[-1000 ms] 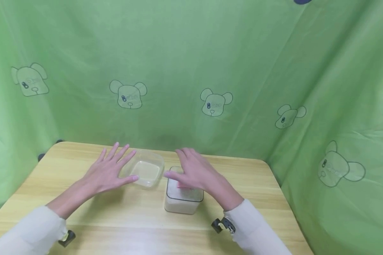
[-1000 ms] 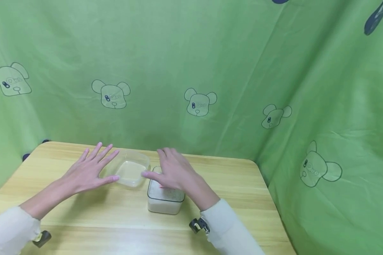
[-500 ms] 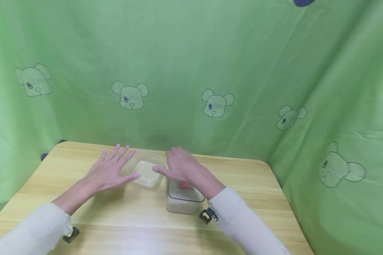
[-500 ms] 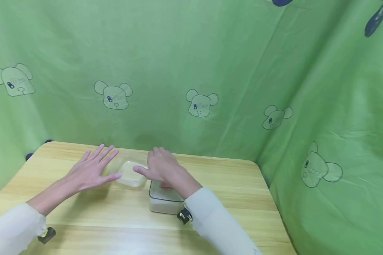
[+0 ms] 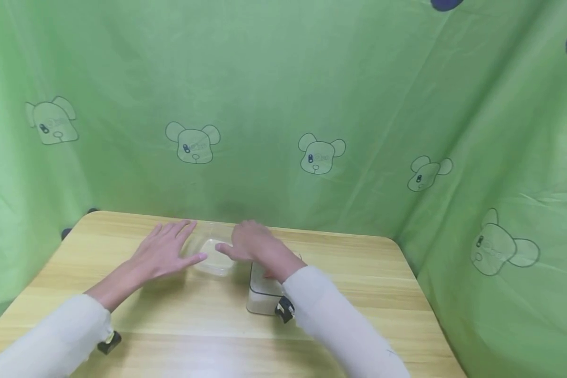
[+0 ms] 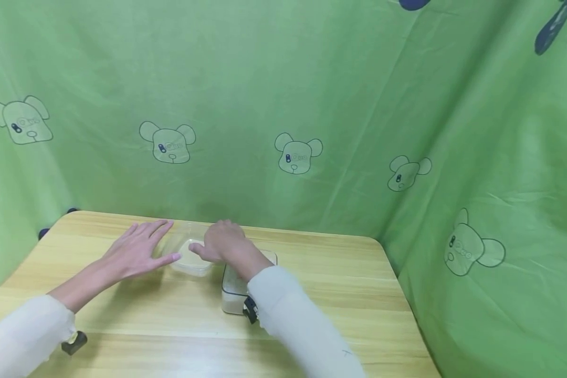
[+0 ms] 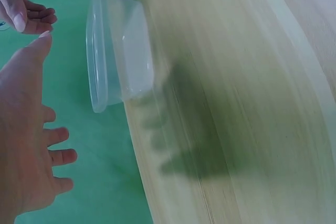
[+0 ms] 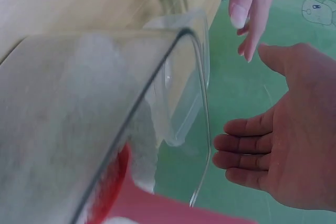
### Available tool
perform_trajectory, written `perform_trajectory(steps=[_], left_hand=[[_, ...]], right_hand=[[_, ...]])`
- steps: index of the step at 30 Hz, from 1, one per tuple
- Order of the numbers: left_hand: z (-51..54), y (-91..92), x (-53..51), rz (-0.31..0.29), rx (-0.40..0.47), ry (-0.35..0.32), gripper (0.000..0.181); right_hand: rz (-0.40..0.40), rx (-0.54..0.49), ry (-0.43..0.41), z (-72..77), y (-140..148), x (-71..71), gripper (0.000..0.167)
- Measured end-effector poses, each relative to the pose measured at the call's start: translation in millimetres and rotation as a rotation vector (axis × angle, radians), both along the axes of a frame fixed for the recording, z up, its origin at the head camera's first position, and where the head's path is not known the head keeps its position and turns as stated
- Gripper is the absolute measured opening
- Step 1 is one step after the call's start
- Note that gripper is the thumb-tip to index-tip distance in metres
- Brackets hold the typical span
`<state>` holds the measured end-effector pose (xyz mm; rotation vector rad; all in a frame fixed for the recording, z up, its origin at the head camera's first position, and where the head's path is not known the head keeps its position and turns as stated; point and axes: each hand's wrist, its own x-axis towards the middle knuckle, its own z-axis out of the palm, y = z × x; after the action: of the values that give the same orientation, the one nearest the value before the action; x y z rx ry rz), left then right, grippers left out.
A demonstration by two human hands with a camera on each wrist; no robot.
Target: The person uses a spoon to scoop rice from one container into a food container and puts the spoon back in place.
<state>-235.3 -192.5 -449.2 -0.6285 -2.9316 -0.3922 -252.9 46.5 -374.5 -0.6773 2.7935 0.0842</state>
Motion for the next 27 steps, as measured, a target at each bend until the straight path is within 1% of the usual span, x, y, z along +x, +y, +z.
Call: perform_trajectory(steps=[3,7,10,13,15,19,27], left_hand=[[-1.9,-3.3,-3.6,0.004,0.003,0.001,0.096],[-7.8,-5.6,-10.2,0.004,-0.027,-0.008,0.098],[-12.8,-5.6,-14.9,-0.004,-0.052,-0.018,0.098],[-17.3,-5.0,-18.7,-0.009,-0.064,-0.01,0.094],[-20.3,-3.8,-20.7,-0.012,-0.075,0.004,0.091],[-23.0,-1.7,-26.3,-0.023,-0.107,0.033,0.085],[-28.2,-1.1,-35.3,-0.031,-0.135,0.052,0.079]], right_hand=[[0.026,0.024,0.013,-4.1,-9,-1.5,0.07],[0.026,0.105,0.047,-10.7,-15,-2.4,0.07],[0.003,0.181,0.062,-17.2,-16,-4.2,0.071],[-0.021,0.232,0.056,-22.9,-17,-5.4,0.072],[-0.037,0.258,0.043,-26.4,-17,-5.3,0.074],[-0.049,0.309,0.04,-28.9,-19,-4.7,0.078],[-0.084,0.387,0.047,-38.4,-21,-5.1,0.08]])
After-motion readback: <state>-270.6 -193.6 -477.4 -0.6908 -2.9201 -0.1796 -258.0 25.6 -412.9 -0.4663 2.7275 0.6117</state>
